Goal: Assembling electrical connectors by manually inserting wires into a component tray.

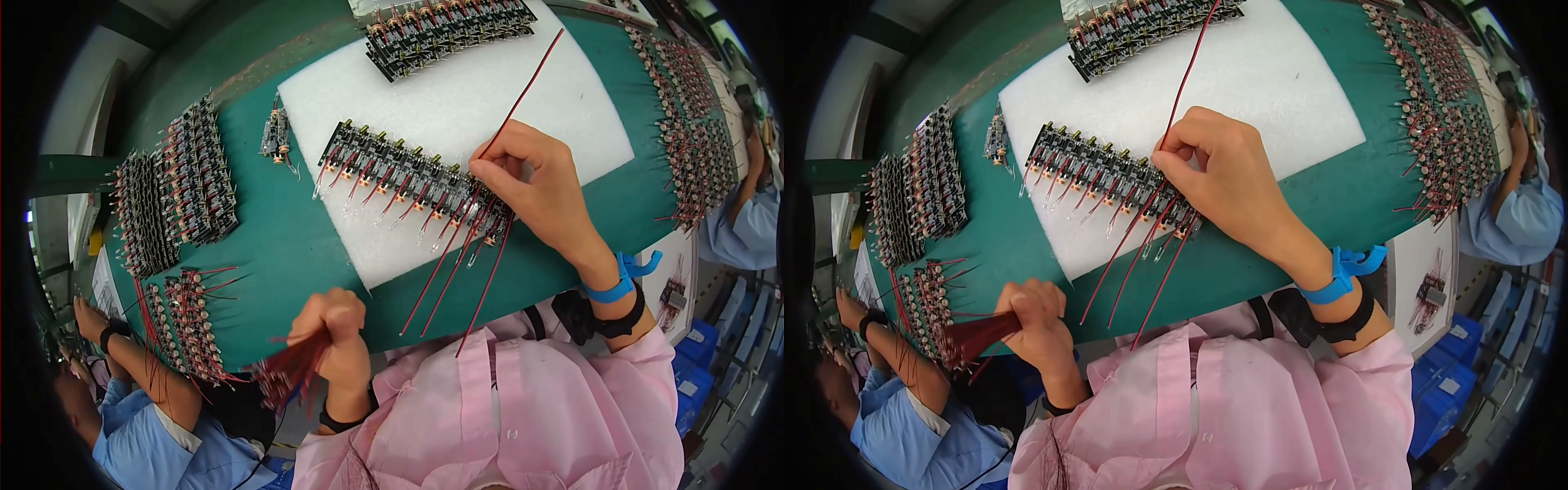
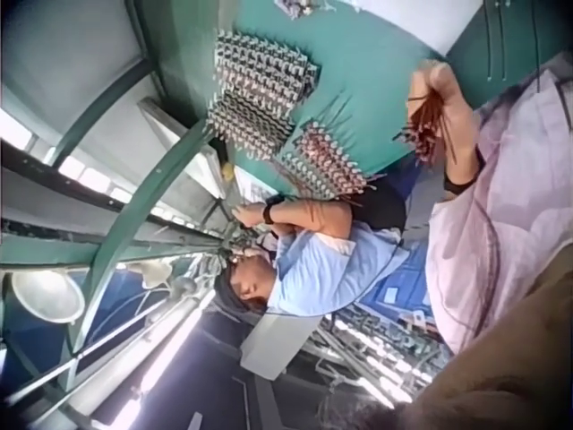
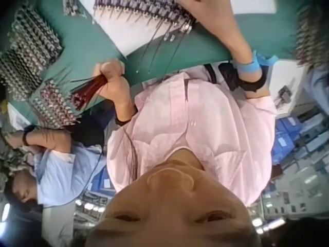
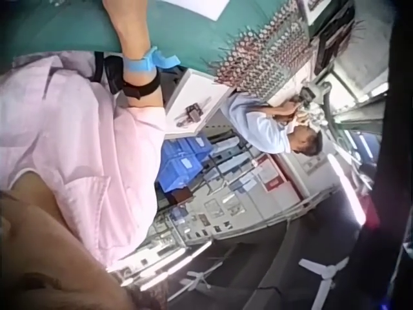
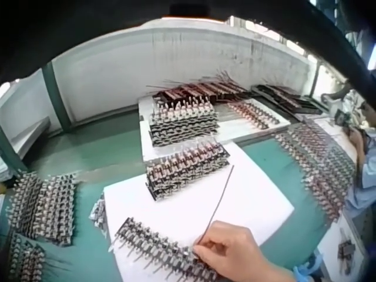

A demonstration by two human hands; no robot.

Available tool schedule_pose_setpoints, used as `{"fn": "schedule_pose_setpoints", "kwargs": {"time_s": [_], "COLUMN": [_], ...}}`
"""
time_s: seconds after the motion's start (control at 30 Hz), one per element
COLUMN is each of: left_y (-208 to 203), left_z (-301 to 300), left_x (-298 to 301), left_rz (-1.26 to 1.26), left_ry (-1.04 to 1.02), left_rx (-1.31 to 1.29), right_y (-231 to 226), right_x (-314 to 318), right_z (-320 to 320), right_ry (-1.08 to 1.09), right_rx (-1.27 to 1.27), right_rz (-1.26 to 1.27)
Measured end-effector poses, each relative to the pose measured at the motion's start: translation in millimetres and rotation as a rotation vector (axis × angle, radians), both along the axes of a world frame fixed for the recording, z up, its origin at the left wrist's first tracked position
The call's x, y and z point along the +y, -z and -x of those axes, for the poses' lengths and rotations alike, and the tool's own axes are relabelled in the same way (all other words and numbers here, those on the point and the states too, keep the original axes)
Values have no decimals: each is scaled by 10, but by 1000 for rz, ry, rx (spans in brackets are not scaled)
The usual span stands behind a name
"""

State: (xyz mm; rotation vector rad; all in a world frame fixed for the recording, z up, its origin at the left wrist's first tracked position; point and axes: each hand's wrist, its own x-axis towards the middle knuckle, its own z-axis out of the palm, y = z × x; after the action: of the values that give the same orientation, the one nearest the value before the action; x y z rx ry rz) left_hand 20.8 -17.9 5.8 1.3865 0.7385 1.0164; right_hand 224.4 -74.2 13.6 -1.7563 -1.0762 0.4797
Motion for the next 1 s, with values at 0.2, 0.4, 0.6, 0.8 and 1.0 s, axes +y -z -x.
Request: {"fn": "schedule_pose_setpoints", "kwargs": {"time_s": [0.2, 0.4, 0.6, 0.8, 1.0], "left_y": [22, 52, 82, 63, 57], "left_z": [-87, -109, -93, -98, -92], "left_x": [-91, -85, -71, -67, -59], "left_rz": [-3, -49, -70, -69, -62], "left_ry": [62, 53, 44, 59, 75], "left_rx": [-37, -39, -25, -4, 4], "right_y": [-1, -5, -36, -9, 24], "right_x": [-8, -9, 16, 39, 45], "right_z": [11, 17, 16, 16, 29], "right_ry": [48, 22, -12, -8, 23], "right_rx": [60, -39, -45, -79, -69], "right_rz": [17, -32, 13, -15, -38]}}
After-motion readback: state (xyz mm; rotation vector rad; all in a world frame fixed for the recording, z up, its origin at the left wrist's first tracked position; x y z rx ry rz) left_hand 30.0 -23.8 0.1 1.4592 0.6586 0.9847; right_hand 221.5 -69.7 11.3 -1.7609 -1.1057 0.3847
